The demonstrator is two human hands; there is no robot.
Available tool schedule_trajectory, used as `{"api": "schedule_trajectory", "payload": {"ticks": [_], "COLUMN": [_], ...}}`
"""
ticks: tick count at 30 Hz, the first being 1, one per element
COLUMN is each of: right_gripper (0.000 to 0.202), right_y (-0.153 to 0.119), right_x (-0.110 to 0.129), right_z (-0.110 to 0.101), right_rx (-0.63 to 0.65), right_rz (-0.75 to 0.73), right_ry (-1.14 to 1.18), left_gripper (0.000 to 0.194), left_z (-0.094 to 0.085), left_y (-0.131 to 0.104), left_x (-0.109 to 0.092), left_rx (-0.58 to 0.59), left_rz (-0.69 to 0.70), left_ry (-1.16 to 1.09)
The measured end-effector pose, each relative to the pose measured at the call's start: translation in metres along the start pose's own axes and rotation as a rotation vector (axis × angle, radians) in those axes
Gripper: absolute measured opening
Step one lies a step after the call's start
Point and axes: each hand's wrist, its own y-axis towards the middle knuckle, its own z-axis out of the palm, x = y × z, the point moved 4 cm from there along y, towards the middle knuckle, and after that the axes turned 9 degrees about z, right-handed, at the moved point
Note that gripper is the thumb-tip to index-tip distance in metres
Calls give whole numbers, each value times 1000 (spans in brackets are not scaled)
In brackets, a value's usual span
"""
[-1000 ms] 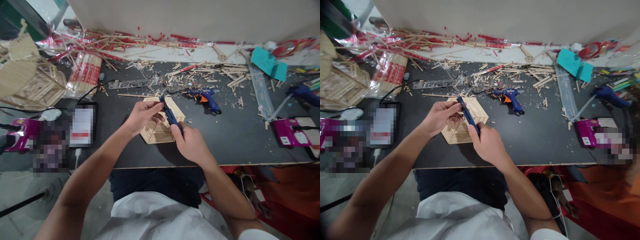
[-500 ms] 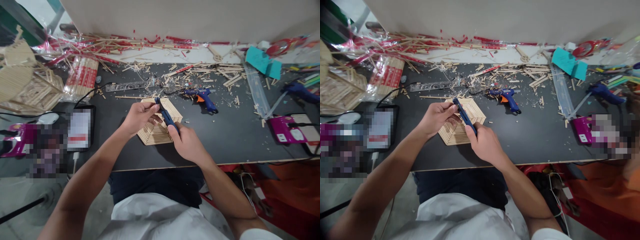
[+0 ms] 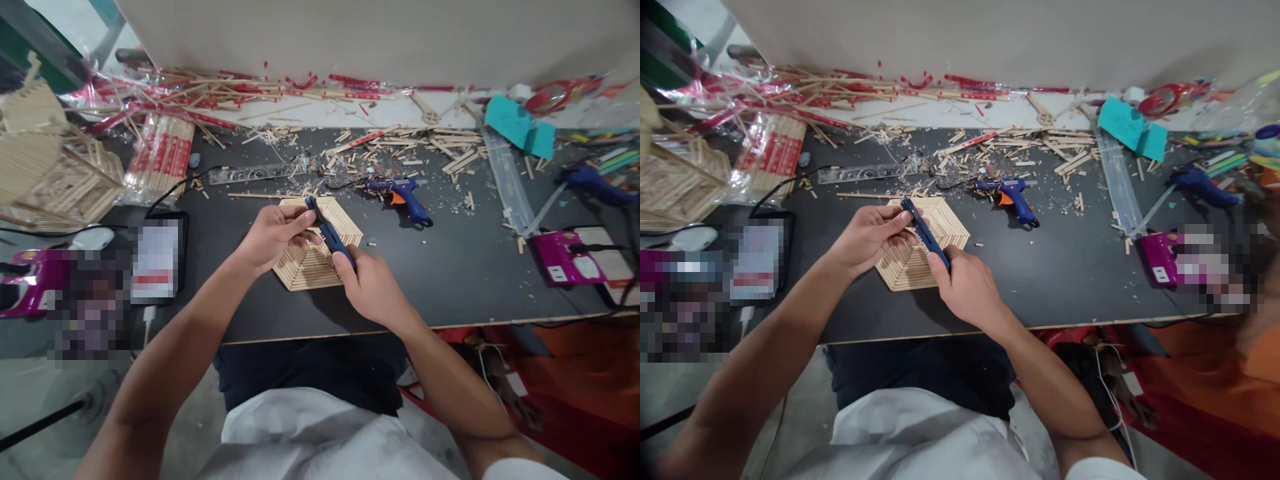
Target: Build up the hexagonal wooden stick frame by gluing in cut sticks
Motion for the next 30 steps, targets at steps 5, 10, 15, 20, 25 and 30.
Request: {"api": "schedule_trajectory", "payload": {"ticks": [5, 10, 15, 20, 25, 30], "right_gripper": [50, 48, 46, 45, 45, 44], "right_y": [-1, -1, -1, -1, 0, 2], "right_x": [4, 7, 8, 10, 11, 10], "right_z": [0, -1, 0, 0, 1, 1], "right_rx": [8, 4, 9, 4, -7, -29], "right_rz": [28, 50, 68, 72, 66, 55], "right_ry": [-70, -109, -163, -202, -204, -193], "left_gripper": [34, 31, 27, 23, 18, 16], "left_z": [1, 1, 0, 0, 1, 1], "left_y": [0, 0, 0, 1, 2, 4], "left_x": [-1, 0, 0, 1, 2, 3], "left_rx": [6, -15, -35, -57, -75, -88], "left_rz": [17, -4, -8, -17, -27, -31], "left_ry": [-38, 3, 17, -6, -42, -56]}}
